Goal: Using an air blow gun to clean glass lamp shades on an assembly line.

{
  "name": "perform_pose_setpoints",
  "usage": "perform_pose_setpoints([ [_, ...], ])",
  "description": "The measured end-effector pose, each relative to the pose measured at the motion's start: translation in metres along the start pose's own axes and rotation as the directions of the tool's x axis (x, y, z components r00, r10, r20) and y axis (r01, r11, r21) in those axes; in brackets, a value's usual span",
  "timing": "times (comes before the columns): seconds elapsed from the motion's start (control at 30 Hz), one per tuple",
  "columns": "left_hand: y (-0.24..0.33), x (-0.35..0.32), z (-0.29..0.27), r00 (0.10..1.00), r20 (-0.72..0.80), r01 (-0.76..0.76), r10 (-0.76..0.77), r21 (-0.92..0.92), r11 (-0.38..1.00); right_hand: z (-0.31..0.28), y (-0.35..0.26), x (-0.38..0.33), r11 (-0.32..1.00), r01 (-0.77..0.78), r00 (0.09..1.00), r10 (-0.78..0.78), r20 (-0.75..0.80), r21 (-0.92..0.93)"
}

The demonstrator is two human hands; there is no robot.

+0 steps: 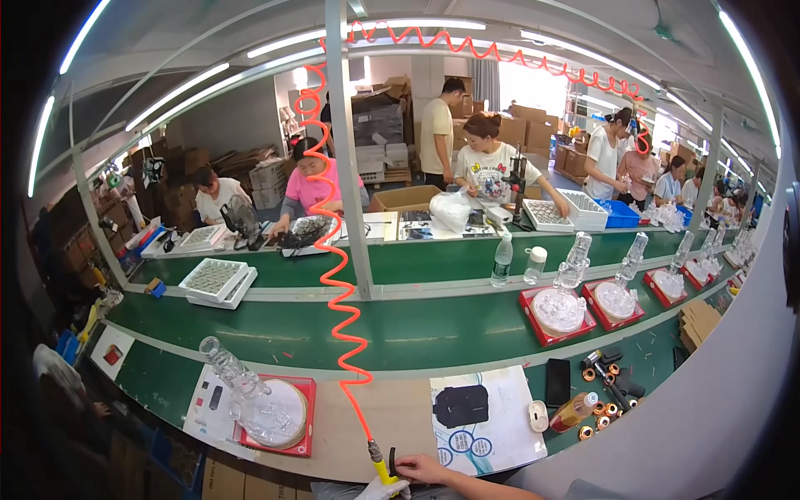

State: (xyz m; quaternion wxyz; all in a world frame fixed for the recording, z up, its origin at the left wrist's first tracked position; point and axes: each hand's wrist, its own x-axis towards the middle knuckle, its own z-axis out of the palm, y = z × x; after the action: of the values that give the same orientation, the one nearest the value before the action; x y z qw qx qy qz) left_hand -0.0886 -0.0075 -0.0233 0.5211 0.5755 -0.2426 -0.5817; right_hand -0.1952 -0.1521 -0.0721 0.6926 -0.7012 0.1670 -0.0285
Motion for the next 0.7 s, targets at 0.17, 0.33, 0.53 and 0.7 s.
perform_pose_setpoints([
  [0.17, -0.02, 0.013, -0.01, 0.999, 0.019, 0.024, -0.025, 0.053, 0.998, -0.004, 0.005, 0.005, 0.999, 0.0, 0.999, -0.002, 0.037, 0.053],
  [0.33, -0.033, 0.015, -0.019, 0.995, 0.081, -0.062, 0.058, 0.057, 0.996, -0.011, 0.001, 0.012, 0.996, -0.081, 0.994, 0.078, 0.08, 0.036],
  [0.53, -0.048, 0.025, -0.02, 0.993, 0.095, -0.067, 0.069, -0.032, 0.997, -0.012, 0.014, 0.011, 0.988, -0.106, 0.99, 0.093, 0.106, 0.117],
  [0.7, -0.047, 0.025, -0.018, 0.991, 0.117, -0.063, 0.067, -0.042, 0.997, -0.008, 0.009, 0.004, 0.983, -0.106, 0.992, 0.094, 0.086, 0.151],
])
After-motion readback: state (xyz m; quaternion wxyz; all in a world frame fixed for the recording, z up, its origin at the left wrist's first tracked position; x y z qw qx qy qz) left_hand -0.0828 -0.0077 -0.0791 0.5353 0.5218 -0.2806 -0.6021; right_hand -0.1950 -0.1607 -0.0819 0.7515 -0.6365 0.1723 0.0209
